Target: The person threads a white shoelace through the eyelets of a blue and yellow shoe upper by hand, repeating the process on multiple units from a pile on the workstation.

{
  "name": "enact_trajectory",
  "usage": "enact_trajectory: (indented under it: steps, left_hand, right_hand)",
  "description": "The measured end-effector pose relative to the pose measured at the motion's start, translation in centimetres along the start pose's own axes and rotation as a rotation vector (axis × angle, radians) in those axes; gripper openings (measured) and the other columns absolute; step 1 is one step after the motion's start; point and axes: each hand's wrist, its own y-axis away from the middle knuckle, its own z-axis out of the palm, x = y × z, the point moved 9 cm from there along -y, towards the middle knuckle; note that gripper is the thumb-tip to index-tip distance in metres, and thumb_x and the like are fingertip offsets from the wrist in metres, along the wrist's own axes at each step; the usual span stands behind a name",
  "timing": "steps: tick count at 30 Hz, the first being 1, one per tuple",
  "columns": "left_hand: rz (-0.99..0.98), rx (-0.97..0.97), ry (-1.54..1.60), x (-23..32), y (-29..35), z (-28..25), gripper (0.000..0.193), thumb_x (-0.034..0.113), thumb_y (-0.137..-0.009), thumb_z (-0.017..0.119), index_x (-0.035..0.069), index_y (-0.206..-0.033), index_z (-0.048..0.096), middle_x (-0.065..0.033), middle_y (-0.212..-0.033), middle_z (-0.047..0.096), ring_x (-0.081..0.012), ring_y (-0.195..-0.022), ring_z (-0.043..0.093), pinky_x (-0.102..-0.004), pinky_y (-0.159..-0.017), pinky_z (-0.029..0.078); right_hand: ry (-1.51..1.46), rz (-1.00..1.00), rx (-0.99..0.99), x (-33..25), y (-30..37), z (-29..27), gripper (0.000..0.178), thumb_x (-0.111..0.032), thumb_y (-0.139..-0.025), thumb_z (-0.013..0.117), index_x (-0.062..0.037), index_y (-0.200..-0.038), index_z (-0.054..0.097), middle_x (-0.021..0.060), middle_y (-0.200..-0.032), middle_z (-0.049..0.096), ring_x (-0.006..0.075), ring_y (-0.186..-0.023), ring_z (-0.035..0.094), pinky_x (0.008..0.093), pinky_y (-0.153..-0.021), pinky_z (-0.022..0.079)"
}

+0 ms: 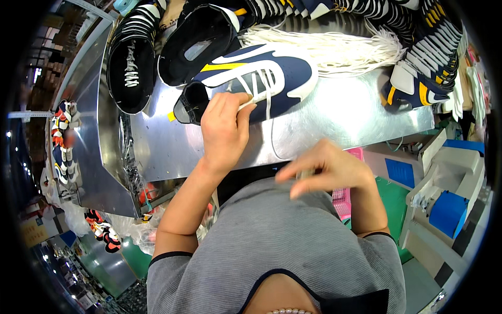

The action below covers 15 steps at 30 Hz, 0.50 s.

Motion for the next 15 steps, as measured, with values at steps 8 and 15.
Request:
enact_trajectory:
  steps: [8, 15]
  left_hand:
    - [0.135, 0.025, 0.079, 3.8, -1.8, -1.7, 0.022, -0.004, -0.076, 0.075, 0.001, -0.094, 0.063, -0.0132, -0.080, 0.060, -0.0322, -0.071, 0.058, -0.0408, -0.063, 0.047]
    - [0.004, -0.025, 0.044, 2.1, -2.3, -2.4, 0.022, 0.002, -0.081, 0.074, 0.001, -0.102, 0.068, -0.0130, -0.083, 0.063, -0.0311, -0.075, 0.060, -0.0381, -0.066, 0.047]
  right_hand:
    - [0.049, 0.114, 0.778, 1.9, -2.3, -6.9, 0.023, -0.015, -0.090, 0.074, 0.0018, -0.106, 0.072, 0.0052, -0.078, 0.071, 0.0058, -0.069, 0.060, 0.0227, -0.064, 0.049]
    - [0.023, 0.105, 0.390, 4.7, -1.6, -0.6, 0.021, -0.020, -0.089, 0.076, -0.0015, -0.097, 0.072, 0.0044, -0.088, 0.066, 0.0144, -0.083, 0.062, 0.0281, -0.073, 0.049]
